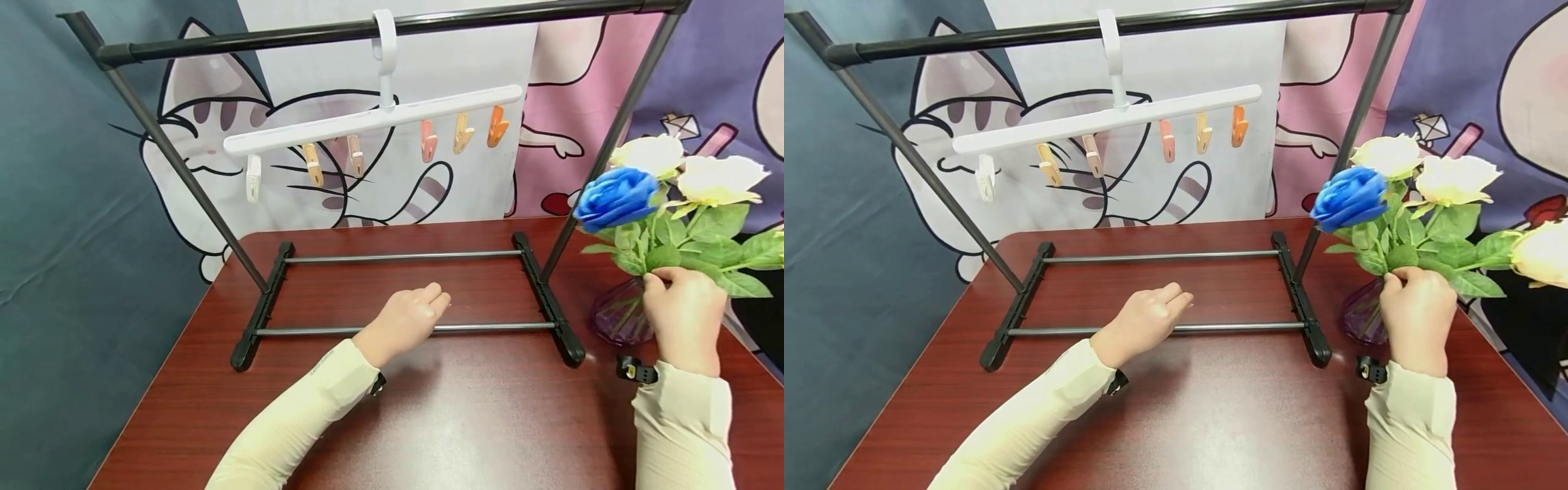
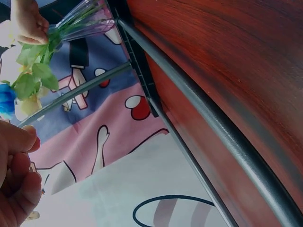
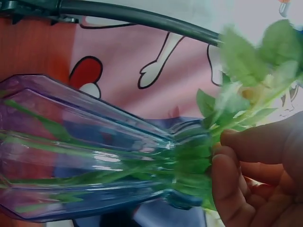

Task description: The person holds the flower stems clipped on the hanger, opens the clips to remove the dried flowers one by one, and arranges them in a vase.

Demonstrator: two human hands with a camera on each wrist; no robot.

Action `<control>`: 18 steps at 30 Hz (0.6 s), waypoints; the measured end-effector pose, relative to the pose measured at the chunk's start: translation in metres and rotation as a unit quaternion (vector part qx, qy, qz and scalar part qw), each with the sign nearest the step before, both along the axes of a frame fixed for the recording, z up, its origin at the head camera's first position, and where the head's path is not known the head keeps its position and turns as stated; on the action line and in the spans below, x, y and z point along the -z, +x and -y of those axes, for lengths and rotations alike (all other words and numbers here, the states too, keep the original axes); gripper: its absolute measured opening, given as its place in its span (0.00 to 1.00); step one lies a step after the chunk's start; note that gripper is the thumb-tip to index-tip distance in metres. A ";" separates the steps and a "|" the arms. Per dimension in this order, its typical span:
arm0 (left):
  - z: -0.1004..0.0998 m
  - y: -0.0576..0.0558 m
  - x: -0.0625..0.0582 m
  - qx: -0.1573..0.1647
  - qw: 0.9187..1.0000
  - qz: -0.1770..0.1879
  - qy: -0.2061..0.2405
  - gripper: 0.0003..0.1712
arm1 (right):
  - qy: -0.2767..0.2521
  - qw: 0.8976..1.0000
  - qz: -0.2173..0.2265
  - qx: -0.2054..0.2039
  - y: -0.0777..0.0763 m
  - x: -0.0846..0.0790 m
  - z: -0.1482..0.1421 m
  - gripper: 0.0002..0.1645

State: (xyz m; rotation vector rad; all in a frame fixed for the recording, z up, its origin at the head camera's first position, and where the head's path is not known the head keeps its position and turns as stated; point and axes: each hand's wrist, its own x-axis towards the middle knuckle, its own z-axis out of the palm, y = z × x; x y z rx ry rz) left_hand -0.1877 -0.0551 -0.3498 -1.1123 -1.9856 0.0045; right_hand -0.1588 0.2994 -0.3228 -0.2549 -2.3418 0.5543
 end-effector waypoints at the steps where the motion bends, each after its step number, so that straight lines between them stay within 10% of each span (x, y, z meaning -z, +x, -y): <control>1: 0.001 0.000 0.000 0.001 1.000 0.002 0.002 0.05 | 0.002 1.000 -0.014 0.003 0.001 -0.001 0.002 0.13; 9: 0.009 0.002 -0.007 0.002 0.999 0.021 0.030 0.06 | 0.024 0.989 -0.143 0.004 0.016 -0.033 0.039 0.15; 18: 0.014 0.010 -0.019 0.014 0.997 -0.004 0.074 0.02 | 0.084 0.965 -0.187 -0.164 0.028 -0.037 0.114 0.10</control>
